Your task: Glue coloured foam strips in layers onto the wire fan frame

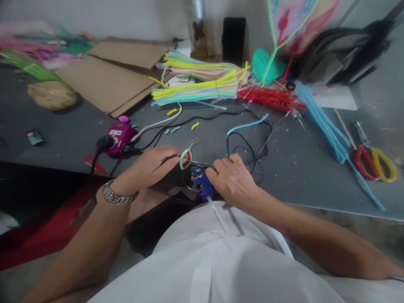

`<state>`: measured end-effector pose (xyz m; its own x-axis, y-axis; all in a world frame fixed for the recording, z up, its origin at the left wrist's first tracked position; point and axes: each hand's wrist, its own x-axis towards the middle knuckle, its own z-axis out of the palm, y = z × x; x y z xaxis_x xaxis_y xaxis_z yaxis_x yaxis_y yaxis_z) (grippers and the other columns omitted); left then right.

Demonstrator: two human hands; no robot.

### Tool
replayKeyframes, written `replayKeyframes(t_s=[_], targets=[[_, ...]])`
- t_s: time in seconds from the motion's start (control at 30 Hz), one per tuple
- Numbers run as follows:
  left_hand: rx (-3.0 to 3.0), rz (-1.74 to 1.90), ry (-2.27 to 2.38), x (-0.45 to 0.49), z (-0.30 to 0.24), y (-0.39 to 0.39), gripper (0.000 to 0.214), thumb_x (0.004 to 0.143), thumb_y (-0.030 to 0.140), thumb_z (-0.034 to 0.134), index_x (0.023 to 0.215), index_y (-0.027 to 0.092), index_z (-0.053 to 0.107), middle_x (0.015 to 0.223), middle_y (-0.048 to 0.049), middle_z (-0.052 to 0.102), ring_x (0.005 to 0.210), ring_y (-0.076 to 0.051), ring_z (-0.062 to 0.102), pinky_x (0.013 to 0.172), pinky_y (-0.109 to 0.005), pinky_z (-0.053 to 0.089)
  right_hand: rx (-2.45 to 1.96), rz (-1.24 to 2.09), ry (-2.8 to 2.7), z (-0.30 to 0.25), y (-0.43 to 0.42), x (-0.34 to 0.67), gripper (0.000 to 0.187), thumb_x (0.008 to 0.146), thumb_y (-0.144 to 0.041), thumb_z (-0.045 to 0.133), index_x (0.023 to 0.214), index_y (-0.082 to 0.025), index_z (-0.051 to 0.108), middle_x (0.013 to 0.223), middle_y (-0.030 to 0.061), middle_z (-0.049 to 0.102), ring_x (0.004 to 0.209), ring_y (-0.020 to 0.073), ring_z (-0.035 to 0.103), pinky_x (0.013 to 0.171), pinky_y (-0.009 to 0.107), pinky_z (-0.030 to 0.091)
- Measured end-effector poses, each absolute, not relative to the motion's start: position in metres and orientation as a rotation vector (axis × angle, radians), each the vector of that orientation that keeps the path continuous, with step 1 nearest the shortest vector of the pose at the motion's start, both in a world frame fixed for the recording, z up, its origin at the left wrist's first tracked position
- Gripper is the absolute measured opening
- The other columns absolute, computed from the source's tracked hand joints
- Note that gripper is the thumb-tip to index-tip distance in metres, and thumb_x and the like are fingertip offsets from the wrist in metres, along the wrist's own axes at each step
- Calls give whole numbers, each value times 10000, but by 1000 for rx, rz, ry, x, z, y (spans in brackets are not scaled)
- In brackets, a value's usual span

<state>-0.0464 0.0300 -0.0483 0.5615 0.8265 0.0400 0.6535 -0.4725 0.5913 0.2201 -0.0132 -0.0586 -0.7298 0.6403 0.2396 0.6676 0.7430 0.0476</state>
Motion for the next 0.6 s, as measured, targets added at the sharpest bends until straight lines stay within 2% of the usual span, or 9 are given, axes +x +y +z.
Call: replayKeyframes(t_s=[0.07,0.23,0.37,0.53,0.6], targets=[[2261,452,1211,-45,-44,24,263,988,381,548,922,174,698,939,-68,739,868,-201,662,818,-323,487,-1040,-110,-2702,-60,-14,223,233,984,-116,459,832,-176,626,775,56,606,689,190,430,742,357,249],[2067,628,1372,-42,-53,10,193,924,333,637,839,179,717,951,-63,741,845,-184,658,757,-290,483,-1132,372,-2569,-58,-15,229,242,1019,-301,486,855,-175,611,803,40,607,681,169,482,672,313,283],[1853,610,1486,-43,-61,0,227,901,377,663,865,173,755,701,-7,679,627,-144,550,578,-260,391,-1210,682,-2474,-49,-13,229,240,1018,-374,534,872,-188,578,836,27,609,673,143,524,637,276,312],[1685,635,1516,-42,-59,-5,253,892,388,671,786,169,740,538,39,546,508,-110,413,480,-244,299,-1249,787,-2463,-47,-11,223,212,979,-365,617,860,-203,550,838,10,614,667,136,545,608,255,317],[1722,666,1504,-41,-59,-4,242,892,383,671,787,177,741,571,29,587,530,-118,454,505,-244,339,-1234,777,-2490,-49,-11,220,211,967,-343,638,840,-202,544,817,4,600,663,136,535,605,252,316]])
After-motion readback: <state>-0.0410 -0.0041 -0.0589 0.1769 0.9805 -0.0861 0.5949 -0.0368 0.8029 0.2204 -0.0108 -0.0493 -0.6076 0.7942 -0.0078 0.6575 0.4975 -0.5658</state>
